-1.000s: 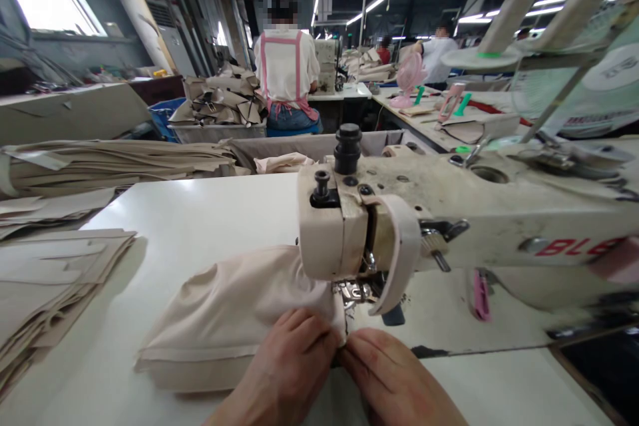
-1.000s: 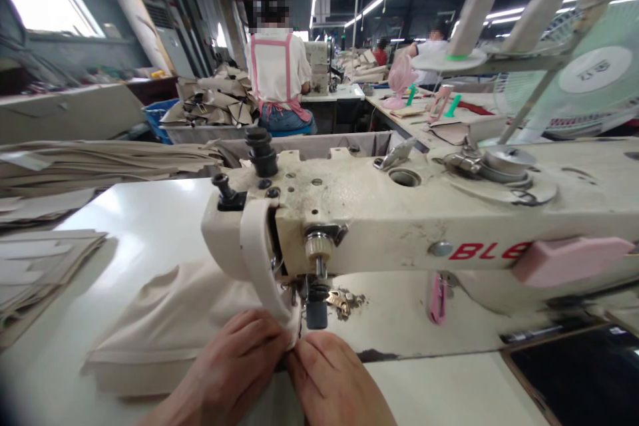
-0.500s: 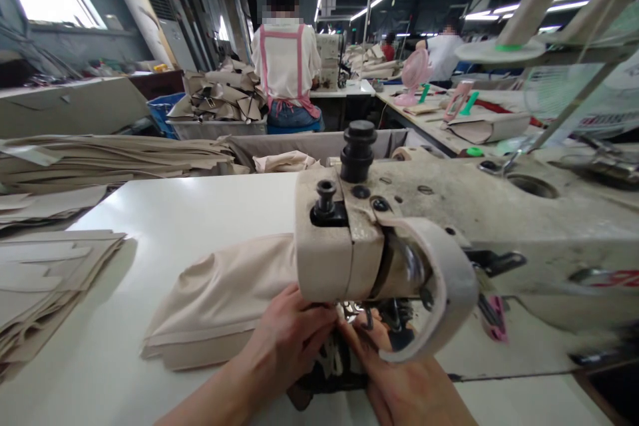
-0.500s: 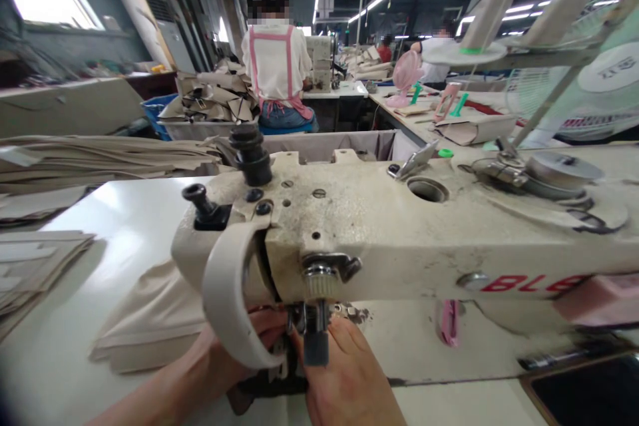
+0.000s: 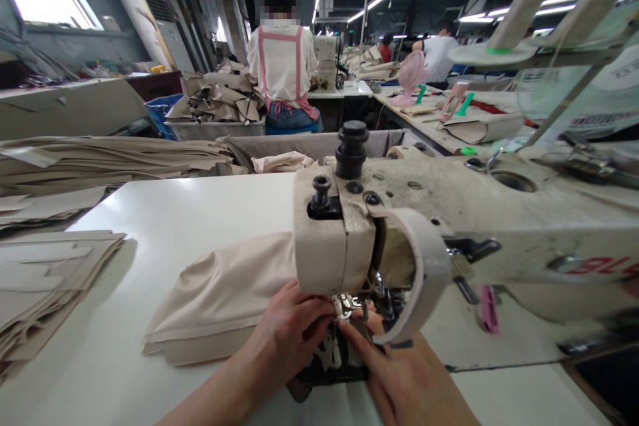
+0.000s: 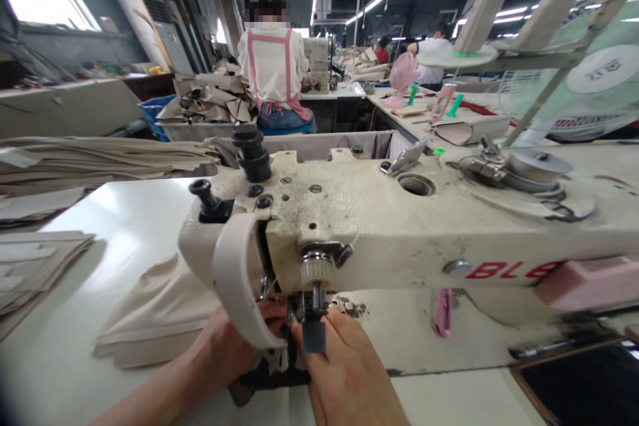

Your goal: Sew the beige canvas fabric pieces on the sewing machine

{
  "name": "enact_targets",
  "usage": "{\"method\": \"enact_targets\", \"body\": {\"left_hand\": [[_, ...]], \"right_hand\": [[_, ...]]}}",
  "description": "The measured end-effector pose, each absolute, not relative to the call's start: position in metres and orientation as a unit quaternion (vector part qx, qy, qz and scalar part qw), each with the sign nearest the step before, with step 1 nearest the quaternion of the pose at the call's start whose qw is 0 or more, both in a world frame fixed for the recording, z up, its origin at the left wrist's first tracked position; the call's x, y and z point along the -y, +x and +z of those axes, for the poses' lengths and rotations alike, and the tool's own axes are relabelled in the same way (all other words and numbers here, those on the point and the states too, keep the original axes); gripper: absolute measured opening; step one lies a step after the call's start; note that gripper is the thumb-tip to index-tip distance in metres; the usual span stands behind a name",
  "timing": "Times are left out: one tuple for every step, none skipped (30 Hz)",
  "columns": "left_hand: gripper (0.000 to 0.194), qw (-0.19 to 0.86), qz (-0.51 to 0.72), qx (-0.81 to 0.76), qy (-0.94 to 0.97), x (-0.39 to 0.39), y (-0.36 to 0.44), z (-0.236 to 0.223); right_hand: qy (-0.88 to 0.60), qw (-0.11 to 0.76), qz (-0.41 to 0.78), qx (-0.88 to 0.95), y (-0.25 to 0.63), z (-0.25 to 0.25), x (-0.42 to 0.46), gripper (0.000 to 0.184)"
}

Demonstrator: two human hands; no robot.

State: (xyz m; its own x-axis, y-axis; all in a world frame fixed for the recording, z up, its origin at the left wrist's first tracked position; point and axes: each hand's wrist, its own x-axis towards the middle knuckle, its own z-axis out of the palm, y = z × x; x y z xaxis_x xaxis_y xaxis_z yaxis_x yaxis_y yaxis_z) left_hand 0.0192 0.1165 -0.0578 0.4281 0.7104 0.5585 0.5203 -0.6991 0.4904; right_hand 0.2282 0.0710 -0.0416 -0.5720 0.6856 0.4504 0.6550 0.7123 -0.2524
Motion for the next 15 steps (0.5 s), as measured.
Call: {"method": "enact_targets", "body": {"left_hand": [[0.014,0.13,0.384,-0.366,0.838,-0.117,0.019,-0.056],[0.015,0.135,0.38,-0.366,0.839,-0.117,0.02,-0.053],[0.016,0.138,0.377,-0.365,0.84,-0.117,0.021,-0.051],[0.016,0.139,0.375,-0.364,0.841,-0.118,0.021,-0.048],[0.017,0.138,0.373,-0.362,0.843,-0.118,0.022,-0.046],[0.018,0.137,0.372,-0.361,0.844,-0.118,0.023,-0.045],[0.018,0.138,0.37,-0.359,0.846,-0.118,0.023,-0.043],[0.019,0.139,0.368,-0.356,0.848,-0.118,0.023,-0.042],[0.019,0.142,0.361,-0.353,0.851,-0.117,0.023,-0.041],[0.02,0.143,0.354,-0.351,0.855,-0.117,0.023,-0.04],[0.02,0.142,0.347,-0.35,0.858,-0.117,0.023,-0.039],[0.02,0.14,0.341,-0.35,0.861,-0.117,0.022,-0.037],[0.018,0.138,0.335,-0.349,0.864,-0.116,0.022,-0.035],[0.018,0.138,0.33,-0.346,0.867,-0.116,0.022,-0.033],[0.017,0.142,0.331,-0.342,0.868,-0.116,0.021,-0.032]], "right_hand": [[-0.38,0.264,0.03,0.886,0.228,-0.042,-0.071,0.051],[-0.383,0.262,0.031,0.885,0.228,-0.042,-0.071,0.051],[-0.386,0.26,0.032,0.884,0.228,-0.042,-0.071,0.05],[-0.387,0.257,0.032,0.885,0.228,-0.042,-0.071,0.05],[-0.388,0.255,0.03,0.885,0.228,-0.041,-0.071,0.05],[-0.387,0.255,0.027,0.886,0.228,-0.041,-0.071,0.049],[-0.386,0.256,0.024,0.886,0.228,-0.04,-0.071,0.049],[-0.385,0.257,0.024,0.886,0.228,-0.04,-0.07,0.05],[-0.385,0.26,0.025,0.885,0.228,-0.039,-0.07,0.051],[-0.389,0.262,0.029,0.883,0.227,-0.038,-0.07,0.053],[-0.394,0.263,0.034,0.88,0.226,-0.038,-0.07,0.054],[-0.399,0.262,0.04,0.878,0.225,-0.038,-0.07,0.054],[-0.407,0.261,0.043,0.874,0.225,-0.038,-0.07,0.054],[-0.411,0.258,0.041,0.873,0.224,-0.038,-0.071,0.054],[-0.411,0.254,0.034,0.875,0.224,-0.038,-0.071,0.053]]}}
